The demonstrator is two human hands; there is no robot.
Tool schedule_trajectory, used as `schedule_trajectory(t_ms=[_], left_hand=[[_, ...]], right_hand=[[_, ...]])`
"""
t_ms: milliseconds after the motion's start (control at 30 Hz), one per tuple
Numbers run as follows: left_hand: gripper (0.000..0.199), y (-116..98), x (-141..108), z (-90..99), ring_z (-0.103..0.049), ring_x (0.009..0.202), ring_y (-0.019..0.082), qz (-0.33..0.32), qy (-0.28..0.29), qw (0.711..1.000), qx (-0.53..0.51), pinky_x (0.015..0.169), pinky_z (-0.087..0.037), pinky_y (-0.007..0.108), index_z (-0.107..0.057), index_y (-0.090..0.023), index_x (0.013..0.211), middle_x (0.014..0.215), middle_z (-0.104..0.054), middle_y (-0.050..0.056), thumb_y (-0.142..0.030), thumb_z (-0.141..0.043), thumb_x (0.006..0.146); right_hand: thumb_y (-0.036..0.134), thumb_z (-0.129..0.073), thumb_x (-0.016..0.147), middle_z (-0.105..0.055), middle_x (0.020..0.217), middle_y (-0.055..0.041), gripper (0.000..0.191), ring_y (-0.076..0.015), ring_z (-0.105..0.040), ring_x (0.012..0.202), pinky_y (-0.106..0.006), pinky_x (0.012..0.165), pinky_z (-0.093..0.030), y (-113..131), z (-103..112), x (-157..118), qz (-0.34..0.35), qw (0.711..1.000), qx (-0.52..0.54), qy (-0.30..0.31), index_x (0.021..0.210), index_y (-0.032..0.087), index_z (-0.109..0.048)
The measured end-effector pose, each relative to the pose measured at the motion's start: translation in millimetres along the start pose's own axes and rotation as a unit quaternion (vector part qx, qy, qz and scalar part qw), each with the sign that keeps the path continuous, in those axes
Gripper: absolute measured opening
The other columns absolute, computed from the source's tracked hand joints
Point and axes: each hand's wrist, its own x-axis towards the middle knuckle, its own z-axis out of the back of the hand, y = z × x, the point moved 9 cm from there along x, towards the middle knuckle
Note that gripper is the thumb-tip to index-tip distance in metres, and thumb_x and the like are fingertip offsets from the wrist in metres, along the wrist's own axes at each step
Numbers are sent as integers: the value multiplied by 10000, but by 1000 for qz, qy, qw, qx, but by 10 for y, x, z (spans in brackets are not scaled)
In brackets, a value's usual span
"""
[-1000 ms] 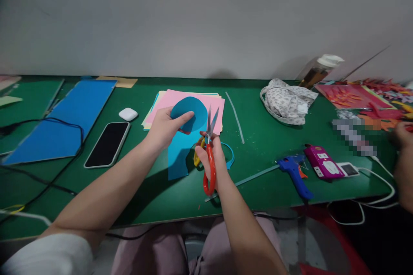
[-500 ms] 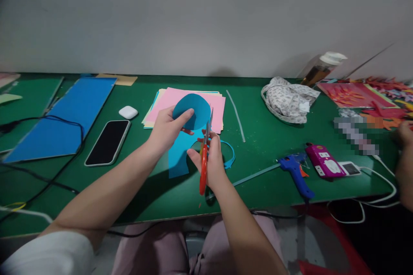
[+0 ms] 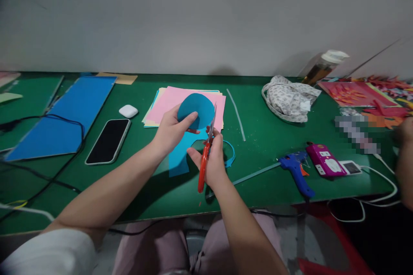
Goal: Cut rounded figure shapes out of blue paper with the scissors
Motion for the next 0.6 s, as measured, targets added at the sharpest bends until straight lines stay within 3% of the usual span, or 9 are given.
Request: schedule_trajectory(t_ms=[167,433,600], left_hand=[[279,12,4,-7,-657,675,123,-4,3,1000,-5,555,-606,232,-601,-150,1063,879,-665,22,-316,-630,840],[291,17,-11,-44,-666,695,141,18,1,1000,10,562,-606,242,-590,-149,1067,869,-661,27,-310,-632,828],[345,-10,-37,-76,-675,727,146,24,6,1000,10,583,-616,249,-586,-135,1102,915,-661,38,-249,-671,788]], right_hand=[[562,-698,758,-488,1288,-111,712,-202,-580,960,-413,888,-541,-10,-2,5,3,1000,-8,7,1323,285,-364],[567,-664,785,-509,1156,-84,665,-178,-562,876,-327,736,-549,-27,-18,5,-8,1000,4,18,1306,280,-367],[571,-676,776,-505,1053,-49,676,-164,-550,819,-335,736,-549,-31,8,18,-9,1000,21,4,1301,283,-362]])
